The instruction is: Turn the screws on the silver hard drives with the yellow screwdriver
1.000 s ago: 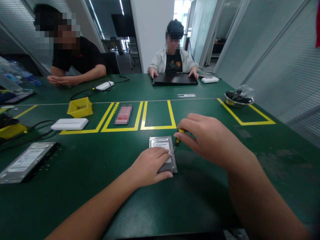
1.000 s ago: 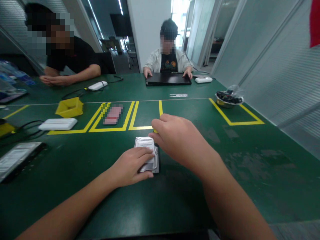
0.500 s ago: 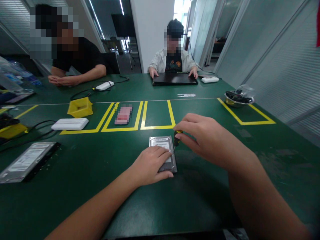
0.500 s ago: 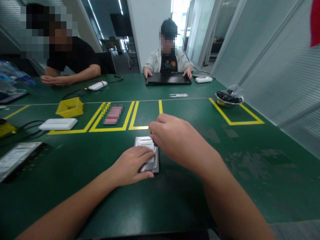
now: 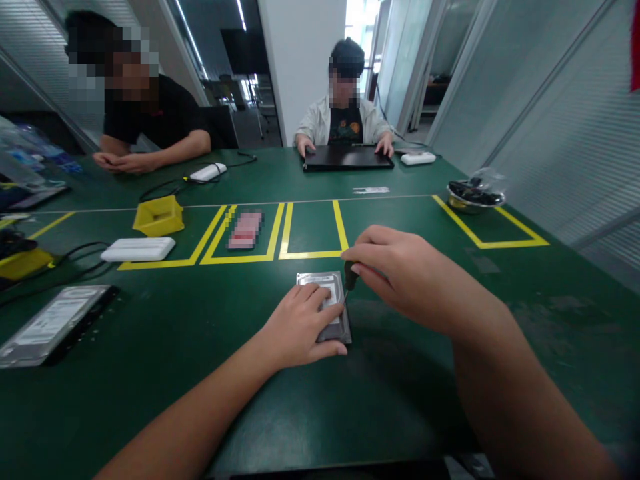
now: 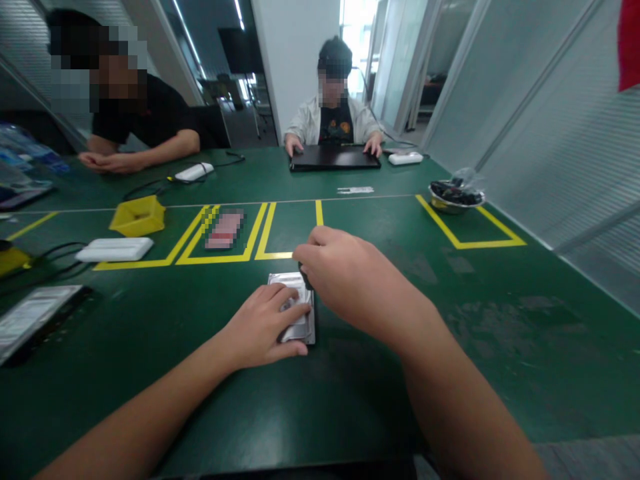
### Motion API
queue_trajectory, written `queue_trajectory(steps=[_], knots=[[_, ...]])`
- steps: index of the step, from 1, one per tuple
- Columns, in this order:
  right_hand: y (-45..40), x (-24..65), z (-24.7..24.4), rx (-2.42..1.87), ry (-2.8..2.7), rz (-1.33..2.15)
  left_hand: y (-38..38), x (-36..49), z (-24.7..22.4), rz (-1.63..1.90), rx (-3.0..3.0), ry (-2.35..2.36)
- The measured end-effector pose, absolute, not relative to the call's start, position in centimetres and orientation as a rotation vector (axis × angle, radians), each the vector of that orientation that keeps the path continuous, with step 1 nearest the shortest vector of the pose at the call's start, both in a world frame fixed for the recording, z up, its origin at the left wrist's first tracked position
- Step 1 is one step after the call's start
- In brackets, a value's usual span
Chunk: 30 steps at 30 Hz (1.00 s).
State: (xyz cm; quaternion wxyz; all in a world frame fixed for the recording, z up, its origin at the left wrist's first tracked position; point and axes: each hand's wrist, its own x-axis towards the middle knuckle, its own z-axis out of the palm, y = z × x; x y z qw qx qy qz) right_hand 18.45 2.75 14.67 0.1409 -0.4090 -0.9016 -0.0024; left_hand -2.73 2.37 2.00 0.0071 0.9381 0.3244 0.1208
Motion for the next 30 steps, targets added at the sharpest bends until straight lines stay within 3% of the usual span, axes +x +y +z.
queue_trajectory(steps=[30], knots=[[3.67, 18.1, 14.1, -1.135, -2.532, 0.019, 2.9, -2.23, 2.46, 0.154, 2.944, 1.094]])
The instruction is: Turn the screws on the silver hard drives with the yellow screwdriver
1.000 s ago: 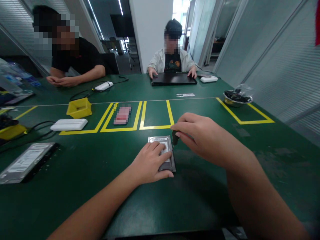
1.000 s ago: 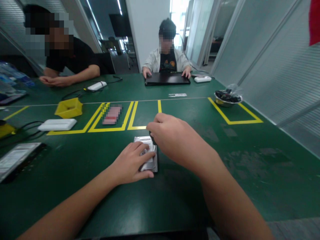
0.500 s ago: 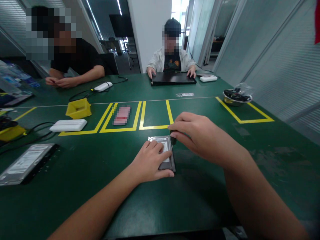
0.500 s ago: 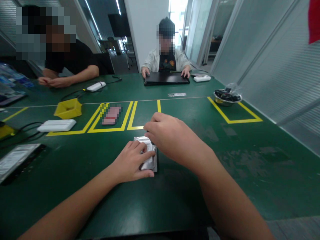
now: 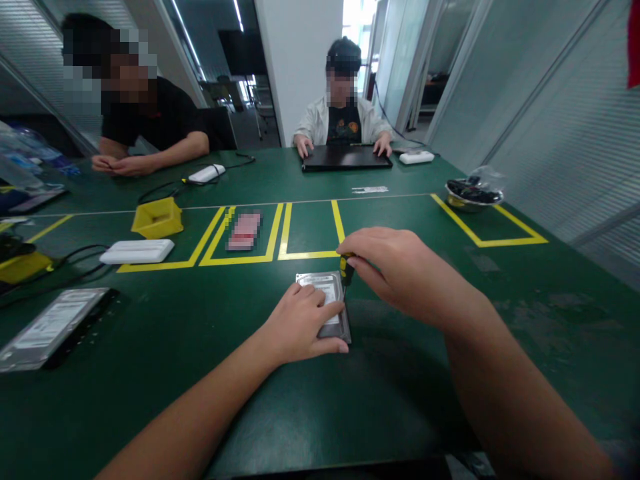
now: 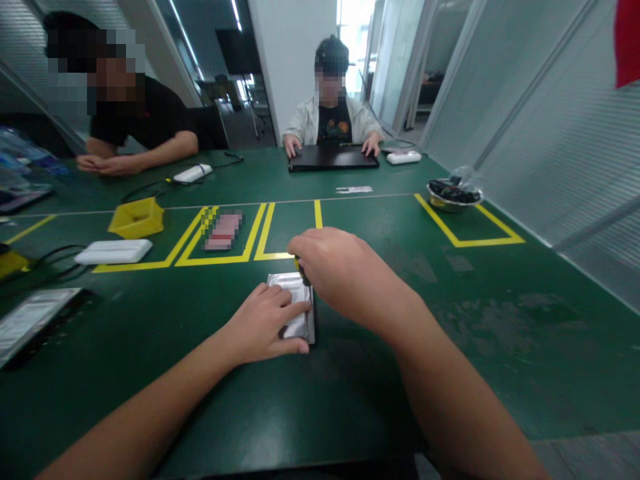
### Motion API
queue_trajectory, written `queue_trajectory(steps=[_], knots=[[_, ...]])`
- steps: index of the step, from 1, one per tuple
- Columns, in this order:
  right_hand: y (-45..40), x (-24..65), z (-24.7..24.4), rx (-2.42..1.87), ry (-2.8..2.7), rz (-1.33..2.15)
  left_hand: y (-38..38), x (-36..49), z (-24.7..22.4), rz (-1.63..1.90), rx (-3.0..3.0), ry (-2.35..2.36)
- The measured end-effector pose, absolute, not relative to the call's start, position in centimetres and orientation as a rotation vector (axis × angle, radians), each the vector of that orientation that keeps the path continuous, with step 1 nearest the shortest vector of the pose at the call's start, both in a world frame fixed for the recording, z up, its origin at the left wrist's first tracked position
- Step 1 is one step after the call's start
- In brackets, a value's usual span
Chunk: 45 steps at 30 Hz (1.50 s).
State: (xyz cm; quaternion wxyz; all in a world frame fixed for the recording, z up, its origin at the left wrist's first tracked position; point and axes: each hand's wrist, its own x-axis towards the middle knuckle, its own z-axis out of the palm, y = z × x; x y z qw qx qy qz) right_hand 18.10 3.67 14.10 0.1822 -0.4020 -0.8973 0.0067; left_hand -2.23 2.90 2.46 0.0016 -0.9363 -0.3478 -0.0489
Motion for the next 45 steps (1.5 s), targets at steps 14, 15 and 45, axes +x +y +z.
queue_trajectory(steps=[14, 15, 45], knots=[[3.49, 18.33, 14.25, -1.11, -2.544, 0.049, 2.9, -2.28, 2.41, -0.131, -2.945, -1.088], [3.48, 18.32, 14.28, -1.117, -2.551, 0.042, 2.89, -2.27, 2.38, -0.133, -2.944, -1.091], [3.33, 18.33, 14.24, -1.099, -2.574, 0.004, 2.71, -2.31, 2.28, -0.137, -2.941, -1.103]])
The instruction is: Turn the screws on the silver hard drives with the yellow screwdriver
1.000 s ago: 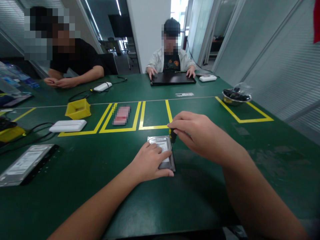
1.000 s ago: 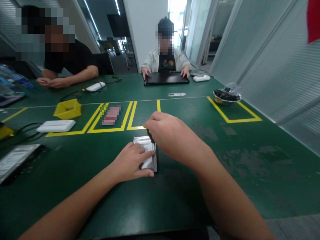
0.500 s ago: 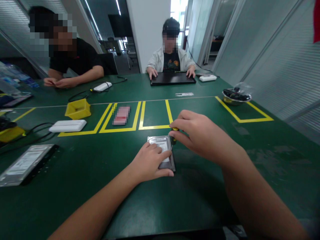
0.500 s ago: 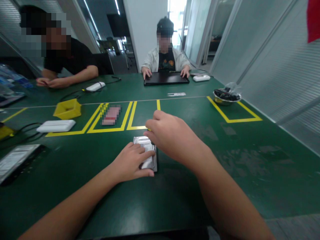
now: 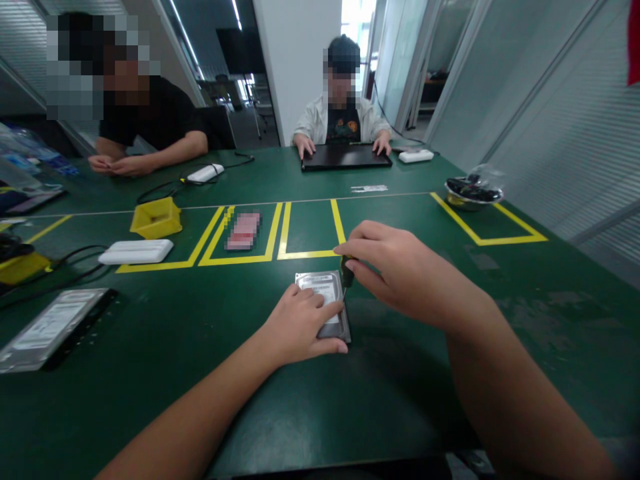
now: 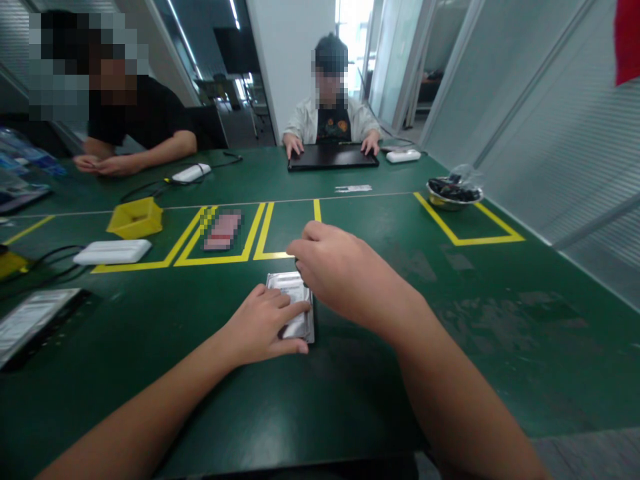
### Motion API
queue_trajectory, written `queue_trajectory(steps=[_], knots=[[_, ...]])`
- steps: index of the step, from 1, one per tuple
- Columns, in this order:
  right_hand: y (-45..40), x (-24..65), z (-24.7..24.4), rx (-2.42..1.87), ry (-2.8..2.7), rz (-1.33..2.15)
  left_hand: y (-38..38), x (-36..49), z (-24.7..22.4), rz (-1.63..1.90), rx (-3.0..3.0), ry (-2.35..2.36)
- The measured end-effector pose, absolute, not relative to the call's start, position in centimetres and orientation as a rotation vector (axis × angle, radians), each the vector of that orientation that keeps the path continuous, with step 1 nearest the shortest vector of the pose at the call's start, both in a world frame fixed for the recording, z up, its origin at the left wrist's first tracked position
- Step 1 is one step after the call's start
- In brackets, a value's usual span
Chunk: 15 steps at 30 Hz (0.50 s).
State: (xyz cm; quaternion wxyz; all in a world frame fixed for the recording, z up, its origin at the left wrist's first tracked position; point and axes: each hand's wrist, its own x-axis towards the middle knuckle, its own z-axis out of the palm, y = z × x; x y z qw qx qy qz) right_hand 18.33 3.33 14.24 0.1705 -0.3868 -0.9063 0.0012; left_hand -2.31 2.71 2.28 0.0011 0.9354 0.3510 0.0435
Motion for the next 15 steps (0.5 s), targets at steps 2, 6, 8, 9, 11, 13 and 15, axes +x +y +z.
queue_trajectory(steps=[2, 6, 8, 9, 11, 13, 15], knots=[[3.33, 18.31, 14.35, -1.111, -2.572, 0.021, 2.7, -2.34, 2.26, 0.141, 2.935, 1.099], [3.31, 18.28, 14.6, -1.128, -2.585, 0.076, 2.68, -2.36, 2.26, 0.157, 2.927, 1.096], [3.32, 18.28, 14.66, -1.108, -2.585, 0.089, 2.67, -2.34, 2.26, 0.16, 2.924, 1.096], [3.33, 18.27, 14.66, -1.095, -2.581, 0.092, 2.67, -2.34, 2.25, 0.16, 2.922, 1.098], [3.39, 18.23, 14.61, -1.074, -2.565, 0.09, 2.67, -2.33, 2.25, 0.155, 2.923, 1.099], [3.46, 18.16, 14.52, -1.068, -2.548, 0.068, 2.66, -2.34, 2.25, 0.147, 2.927, 1.102], [3.53, 18.11, 14.43, -1.074, -2.545, 0.041, 2.66, -2.35, 2.27, 0.138, 2.929, 1.102]])
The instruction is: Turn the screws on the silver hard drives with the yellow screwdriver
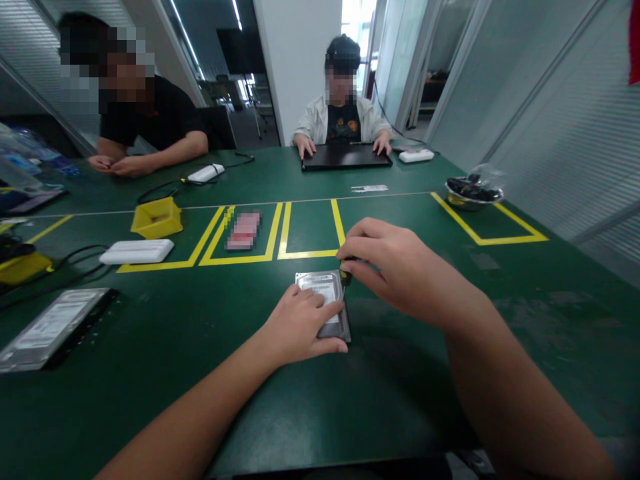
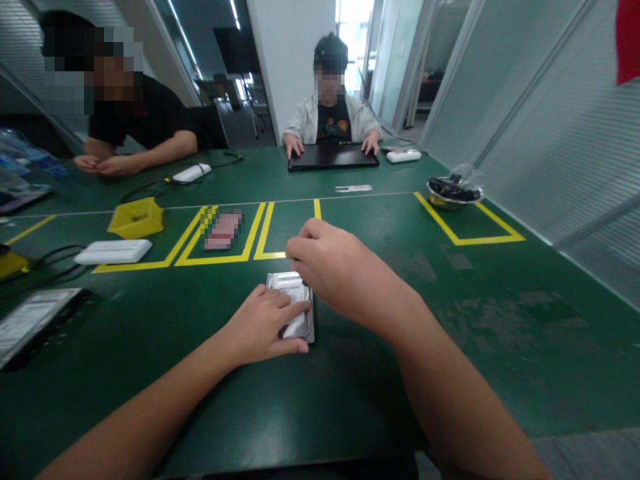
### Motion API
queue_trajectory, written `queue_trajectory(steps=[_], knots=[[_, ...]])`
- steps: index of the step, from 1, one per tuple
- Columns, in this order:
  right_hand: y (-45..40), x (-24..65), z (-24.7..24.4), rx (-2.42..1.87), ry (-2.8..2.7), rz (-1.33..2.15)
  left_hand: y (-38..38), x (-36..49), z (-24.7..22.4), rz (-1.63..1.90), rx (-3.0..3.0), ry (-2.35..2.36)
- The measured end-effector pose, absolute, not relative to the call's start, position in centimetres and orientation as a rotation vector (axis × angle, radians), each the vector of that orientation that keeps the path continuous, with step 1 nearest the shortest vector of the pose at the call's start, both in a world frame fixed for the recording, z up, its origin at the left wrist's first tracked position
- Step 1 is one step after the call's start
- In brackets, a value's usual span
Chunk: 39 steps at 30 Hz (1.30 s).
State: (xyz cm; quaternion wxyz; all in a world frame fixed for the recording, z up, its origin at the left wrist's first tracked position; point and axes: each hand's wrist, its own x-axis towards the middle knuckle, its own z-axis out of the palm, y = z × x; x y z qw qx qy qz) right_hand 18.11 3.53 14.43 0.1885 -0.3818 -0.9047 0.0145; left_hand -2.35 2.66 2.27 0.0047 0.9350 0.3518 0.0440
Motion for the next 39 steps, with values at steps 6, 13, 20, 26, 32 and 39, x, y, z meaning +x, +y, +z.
queue_trajectory(steps=[6, 13, 20, 26, 32, 39], knots=[[3.68, 18.21, 14.26, -1.1, -2.528, 0.074, 2.64, -2.32, 2.26, 0.142, 2.915, 1.098], [3.73, 18.21, 14.25, -1.044, -2.514, 0.055, 2.61, -2.39, 2.21, 0.16, 2.916, 1.097], [3.86, 18.25, 14.0, -1.057, -2.502, 0.04, 2.61, -2.43, 2.14, 0.183, 2.928, 1.087], [3.76, 18.3, 14.27, -1.083, -2.523, 0.019, 2.63, -2.36, 2.25, 0.157, 2.924, 1.094], [3.7, 18.44, 14.18, -1.051, -2.503, 0.071, 2.61, -2.38, 2.2, 0.18, 2.925, 1.09], [3.85, 18.27, 14.2, -1.055, -2.511, 0.063, 2.67, -2.38, 2.06, 0.184, 2.915, 1.092]])
